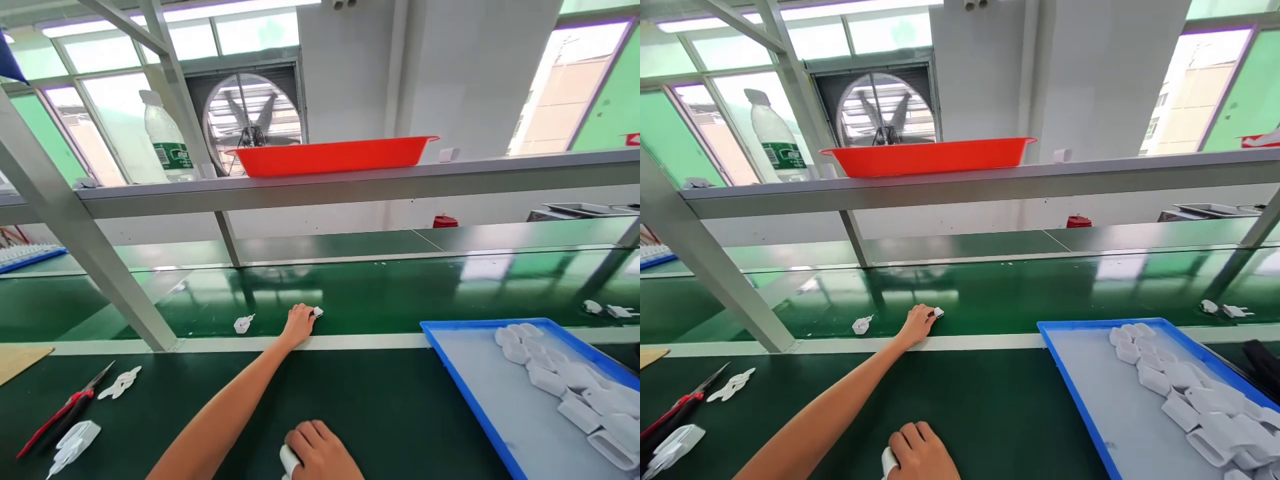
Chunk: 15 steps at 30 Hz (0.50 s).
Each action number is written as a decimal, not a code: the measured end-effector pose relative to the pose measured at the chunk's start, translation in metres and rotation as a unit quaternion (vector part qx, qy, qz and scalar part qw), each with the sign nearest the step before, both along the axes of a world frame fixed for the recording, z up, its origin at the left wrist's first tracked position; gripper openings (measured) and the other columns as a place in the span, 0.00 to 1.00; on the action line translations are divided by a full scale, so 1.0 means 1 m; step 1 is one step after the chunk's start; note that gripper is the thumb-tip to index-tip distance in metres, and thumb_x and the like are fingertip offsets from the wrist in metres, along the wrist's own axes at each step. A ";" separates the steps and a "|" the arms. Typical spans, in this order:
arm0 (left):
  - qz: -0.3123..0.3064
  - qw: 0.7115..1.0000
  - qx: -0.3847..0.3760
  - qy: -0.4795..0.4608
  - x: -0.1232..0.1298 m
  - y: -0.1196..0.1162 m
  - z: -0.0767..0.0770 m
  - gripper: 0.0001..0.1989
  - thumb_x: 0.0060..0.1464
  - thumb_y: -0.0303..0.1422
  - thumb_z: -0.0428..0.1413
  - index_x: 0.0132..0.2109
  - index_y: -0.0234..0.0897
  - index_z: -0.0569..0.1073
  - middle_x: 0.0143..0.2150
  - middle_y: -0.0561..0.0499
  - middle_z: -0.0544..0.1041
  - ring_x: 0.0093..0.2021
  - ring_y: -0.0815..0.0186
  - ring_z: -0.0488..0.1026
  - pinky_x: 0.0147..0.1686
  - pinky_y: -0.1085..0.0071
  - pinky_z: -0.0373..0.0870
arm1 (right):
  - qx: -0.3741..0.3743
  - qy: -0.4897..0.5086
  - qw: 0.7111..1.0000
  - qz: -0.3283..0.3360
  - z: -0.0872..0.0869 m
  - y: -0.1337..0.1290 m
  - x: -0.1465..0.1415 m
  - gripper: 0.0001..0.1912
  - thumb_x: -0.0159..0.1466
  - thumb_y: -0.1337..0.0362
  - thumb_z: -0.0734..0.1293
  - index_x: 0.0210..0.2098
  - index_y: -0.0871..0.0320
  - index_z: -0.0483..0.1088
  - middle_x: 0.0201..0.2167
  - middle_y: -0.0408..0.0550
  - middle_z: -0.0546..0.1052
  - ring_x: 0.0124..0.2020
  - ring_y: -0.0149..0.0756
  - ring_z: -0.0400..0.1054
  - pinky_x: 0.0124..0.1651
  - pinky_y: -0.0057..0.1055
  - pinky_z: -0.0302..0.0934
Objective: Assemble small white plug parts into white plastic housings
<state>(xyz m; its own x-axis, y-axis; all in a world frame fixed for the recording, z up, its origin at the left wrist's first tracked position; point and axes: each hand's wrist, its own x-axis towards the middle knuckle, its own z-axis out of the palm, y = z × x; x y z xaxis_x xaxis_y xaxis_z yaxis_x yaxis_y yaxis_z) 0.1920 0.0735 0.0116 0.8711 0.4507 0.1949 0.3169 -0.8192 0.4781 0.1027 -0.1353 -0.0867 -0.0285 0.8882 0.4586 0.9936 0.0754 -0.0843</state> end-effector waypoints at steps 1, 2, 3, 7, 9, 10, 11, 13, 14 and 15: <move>-0.008 1.000 -0.015 -0.002 -0.005 -0.004 0.003 0.11 0.65 0.38 0.57 0.47 0.34 0.76 0.48 0.46 0.79 0.49 0.58 0.76 0.53 0.53 0.73 | -0.006 0.004 1.000 0.004 0.006 -0.004 0.000 0.06 0.69 0.66 0.64 0.40 0.58 0.74 0.41 0.50 0.80 0.38 0.39 0.71 0.42 0.32 0.67; -0.019 0.999 -0.031 -0.005 -0.012 -0.010 0.007 0.11 0.66 0.38 0.56 0.45 0.34 0.77 0.45 0.47 0.79 0.46 0.60 0.77 0.50 0.55 0.74 | -0.010 0.005 1.000 0.012 0.012 -0.009 0.001 0.08 0.70 0.66 0.63 0.40 0.58 0.75 0.44 0.50 0.80 0.41 0.39 0.71 0.45 0.33 0.67; -0.030 0.998 -0.046 -0.011 -0.022 -0.016 0.010 0.11 0.67 0.37 0.55 0.43 0.34 0.77 0.43 0.48 0.80 0.43 0.61 0.77 0.48 0.58 0.74 | -0.011 0.003 1.000 0.023 0.019 -0.015 0.001 0.10 0.71 0.65 0.62 0.39 0.57 0.75 0.46 0.51 0.79 0.44 0.40 0.71 0.47 0.34 0.66; -0.084 0.991 -0.096 -0.036 -0.082 -0.049 0.017 0.12 0.65 0.36 0.54 0.38 0.38 0.80 0.38 0.50 0.81 0.39 0.63 0.77 0.42 0.67 0.72 | -0.015 -0.018 0.998 0.065 0.047 -0.035 0.004 0.13 0.70 0.62 0.64 0.32 0.57 0.77 0.49 0.52 0.78 0.45 0.42 0.70 0.45 0.35 0.67; -0.108 0.986 -0.116 -0.049 -0.116 -0.062 0.016 0.09 0.63 0.34 0.55 0.38 0.39 0.80 0.39 0.51 0.81 0.40 0.64 0.77 0.43 0.69 0.71 | -0.013 -0.010 0.997 0.076 0.061 -0.042 0.004 0.11 0.67 0.64 0.66 0.29 0.58 0.75 0.44 0.52 0.79 0.40 0.41 0.70 0.40 0.36 0.67; -0.113 0.984 -0.123 -0.058 -0.132 -0.066 0.014 0.08 0.62 0.33 0.56 0.38 0.40 0.80 0.39 0.51 0.81 0.41 0.64 0.77 0.44 0.70 0.71 | 0.002 0.007 0.997 0.078 0.068 -0.044 0.004 0.10 0.66 0.66 0.66 0.29 0.58 0.74 0.41 0.52 0.79 0.38 0.41 0.70 0.38 0.36 0.67; -0.112 0.983 -0.130 -0.068 -0.145 -0.070 0.011 0.07 0.61 0.32 0.56 0.40 0.40 0.80 0.40 0.51 0.81 0.42 0.64 0.77 0.45 0.70 0.71 | 0.030 0.034 0.996 0.079 0.077 -0.046 0.003 0.08 0.66 0.68 0.65 0.30 0.58 0.73 0.38 0.51 0.79 0.35 0.40 0.70 0.36 0.36 0.66; -0.094 0.981 -0.140 -0.093 -0.167 -0.073 0.005 0.09 0.60 0.31 0.57 0.46 0.39 0.79 0.43 0.49 0.80 0.43 0.64 0.76 0.45 0.69 0.72 | 0.110 0.109 0.984 0.089 0.097 -0.050 -0.001 0.07 0.67 0.71 0.63 0.36 0.57 0.72 0.35 0.50 0.78 0.32 0.38 0.70 0.35 0.35 0.66; -0.083 0.980 -0.144 -0.106 -0.174 -0.073 0.001 0.11 0.59 0.30 0.57 0.49 0.38 0.78 0.43 0.48 0.80 0.42 0.64 0.76 0.44 0.69 0.73 | 0.147 0.150 0.973 0.096 0.108 -0.053 -0.003 0.09 0.67 0.73 0.61 0.40 0.57 0.71 0.34 0.49 0.78 0.31 0.38 0.70 0.34 0.35 0.65; -0.072 0.980 -0.147 -0.117 -0.179 -0.073 -0.003 0.13 0.59 0.30 0.57 0.51 0.37 0.76 0.44 0.47 0.79 0.42 0.64 0.76 0.44 0.69 0.73 | 0.176 0.189 0.960 0.105 0.119 -0.057 -0.006 0.11 0.68 0.74 0.60 0.44 0.56 0.70 0.34 0.49 0.78 0.31 0.37 0.70 0.33 0.34 0.65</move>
